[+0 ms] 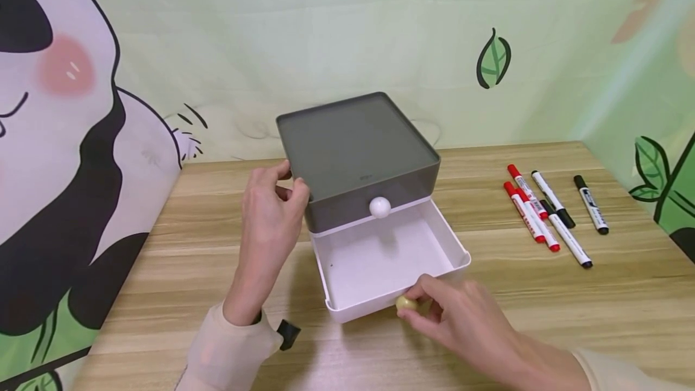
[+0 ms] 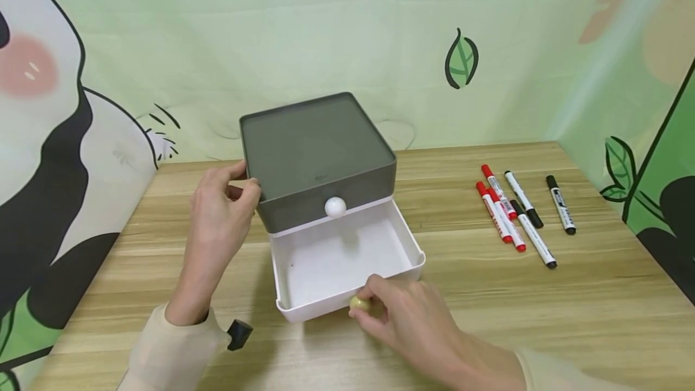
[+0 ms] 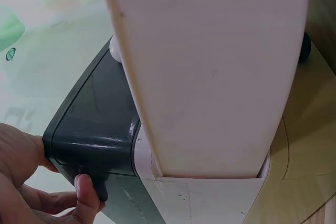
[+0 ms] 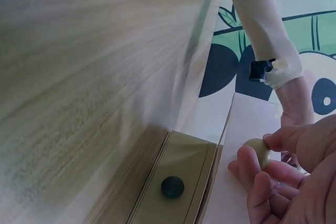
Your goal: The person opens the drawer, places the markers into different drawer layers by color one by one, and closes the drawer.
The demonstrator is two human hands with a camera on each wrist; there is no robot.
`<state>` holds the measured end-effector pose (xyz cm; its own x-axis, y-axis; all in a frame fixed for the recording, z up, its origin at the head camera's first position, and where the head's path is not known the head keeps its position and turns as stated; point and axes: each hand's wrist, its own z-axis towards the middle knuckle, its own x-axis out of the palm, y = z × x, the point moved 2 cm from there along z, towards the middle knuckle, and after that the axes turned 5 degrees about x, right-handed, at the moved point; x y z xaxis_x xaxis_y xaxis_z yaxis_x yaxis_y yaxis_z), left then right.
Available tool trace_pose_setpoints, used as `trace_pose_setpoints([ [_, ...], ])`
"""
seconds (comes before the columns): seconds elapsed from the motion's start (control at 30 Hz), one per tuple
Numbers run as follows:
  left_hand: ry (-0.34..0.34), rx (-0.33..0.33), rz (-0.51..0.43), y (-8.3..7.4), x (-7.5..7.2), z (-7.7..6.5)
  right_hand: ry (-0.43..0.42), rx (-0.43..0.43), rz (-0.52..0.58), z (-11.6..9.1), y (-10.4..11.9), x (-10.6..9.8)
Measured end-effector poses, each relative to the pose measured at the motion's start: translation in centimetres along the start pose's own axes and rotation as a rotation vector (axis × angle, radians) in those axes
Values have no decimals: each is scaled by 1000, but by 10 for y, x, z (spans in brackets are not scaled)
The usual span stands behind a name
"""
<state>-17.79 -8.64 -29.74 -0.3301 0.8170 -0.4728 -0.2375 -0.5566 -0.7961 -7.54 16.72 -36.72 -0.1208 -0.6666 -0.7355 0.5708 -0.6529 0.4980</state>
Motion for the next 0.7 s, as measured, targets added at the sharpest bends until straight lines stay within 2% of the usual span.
trace_pose_setpoints([
  [0.23, -15, 32, 12, 1, 0, 0, 18, 33, -23, -9, 3, -2],
  [0.6, 4, -3, 10, 2, 0, 0, 94, 78, 65, -21, 4, -6],
  [0.7, 5, -6, 9, 1, 0, 0, 81, 49, 76, -24, 3, -6],
])
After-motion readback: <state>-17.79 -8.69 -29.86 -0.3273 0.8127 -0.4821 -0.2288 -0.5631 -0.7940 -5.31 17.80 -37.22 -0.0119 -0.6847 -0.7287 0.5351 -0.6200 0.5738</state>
